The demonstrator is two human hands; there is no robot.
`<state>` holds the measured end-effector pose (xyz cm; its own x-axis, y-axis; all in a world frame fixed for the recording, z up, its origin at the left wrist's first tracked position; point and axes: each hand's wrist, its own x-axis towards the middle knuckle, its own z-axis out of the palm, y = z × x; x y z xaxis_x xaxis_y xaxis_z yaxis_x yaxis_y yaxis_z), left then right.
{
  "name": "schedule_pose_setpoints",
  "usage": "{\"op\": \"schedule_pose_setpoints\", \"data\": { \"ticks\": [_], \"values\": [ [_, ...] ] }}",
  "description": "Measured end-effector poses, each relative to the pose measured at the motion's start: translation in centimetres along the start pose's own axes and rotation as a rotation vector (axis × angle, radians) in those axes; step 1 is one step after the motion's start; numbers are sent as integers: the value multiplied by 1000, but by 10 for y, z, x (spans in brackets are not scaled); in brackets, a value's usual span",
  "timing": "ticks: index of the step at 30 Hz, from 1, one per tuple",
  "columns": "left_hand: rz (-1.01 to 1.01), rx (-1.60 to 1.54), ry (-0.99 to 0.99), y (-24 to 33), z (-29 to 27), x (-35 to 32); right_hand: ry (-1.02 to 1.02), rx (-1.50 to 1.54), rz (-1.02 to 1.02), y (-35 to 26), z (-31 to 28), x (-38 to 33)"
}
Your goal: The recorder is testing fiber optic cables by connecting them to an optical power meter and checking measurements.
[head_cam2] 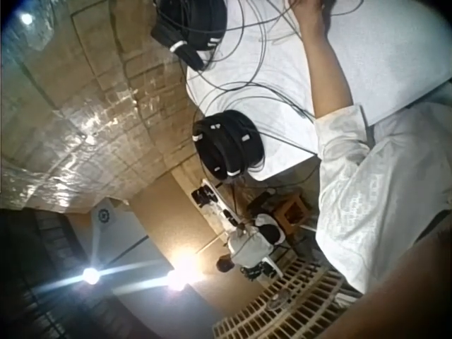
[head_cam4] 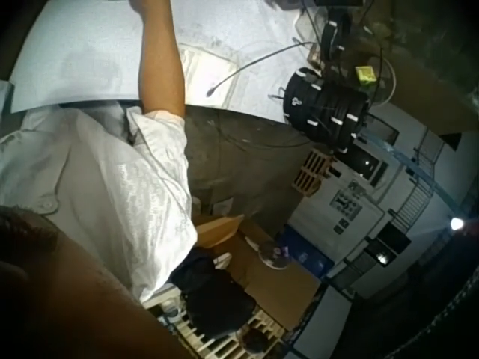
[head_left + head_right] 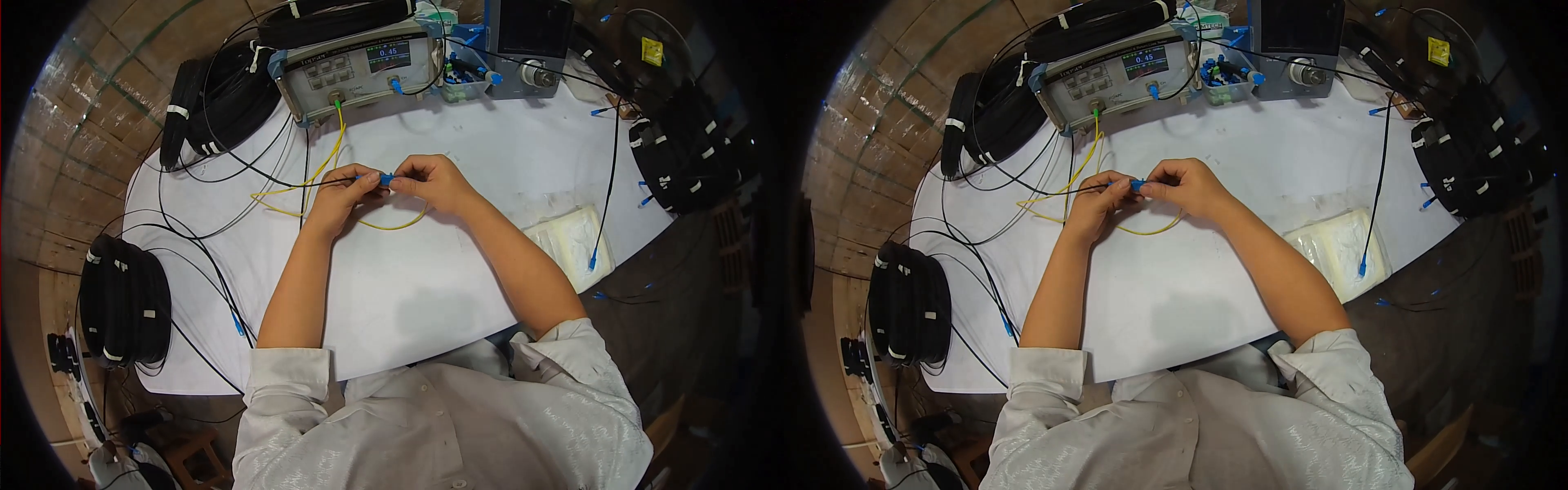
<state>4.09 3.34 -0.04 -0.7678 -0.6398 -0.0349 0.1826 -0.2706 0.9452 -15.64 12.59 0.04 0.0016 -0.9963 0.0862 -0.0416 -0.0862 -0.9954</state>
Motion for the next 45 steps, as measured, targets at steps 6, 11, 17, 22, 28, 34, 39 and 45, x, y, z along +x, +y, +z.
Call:
{"op": "schedule_pose_setpoints", "data": {
  "ticks": [6, 11, 17, 22, 28, 34, 39, 45],
  "values": [
    [-21, -53, -71, 4, -7, -4, -102, 127, 35, -4, -1, 0],
    [-20, -19, -99, 4, -7, -3, -133, 132, 31, 6, -7, 3],
    [-21, -126, -14, 1, -3, 0, -33, 99, 18, 0, 5, 1],
    [54, -154, 129, 1, 2, 3, 143, 29, -48, -7, 10, -1],
    [145, 78, 204, -6, 18, 4, 350, -130, -75, 1, 14, -4],
    [226, 204, 280, -10, 20, 2, 358, -154, -98, -1, 16, -2],
    [222, 202, 297, -10, 24, 3, 368, -189, -82, -2, 13, -3],
    [243, 224, 305, -11, 23, 3, 370, -156, -94, 1, 14, -3]
  ]
}}
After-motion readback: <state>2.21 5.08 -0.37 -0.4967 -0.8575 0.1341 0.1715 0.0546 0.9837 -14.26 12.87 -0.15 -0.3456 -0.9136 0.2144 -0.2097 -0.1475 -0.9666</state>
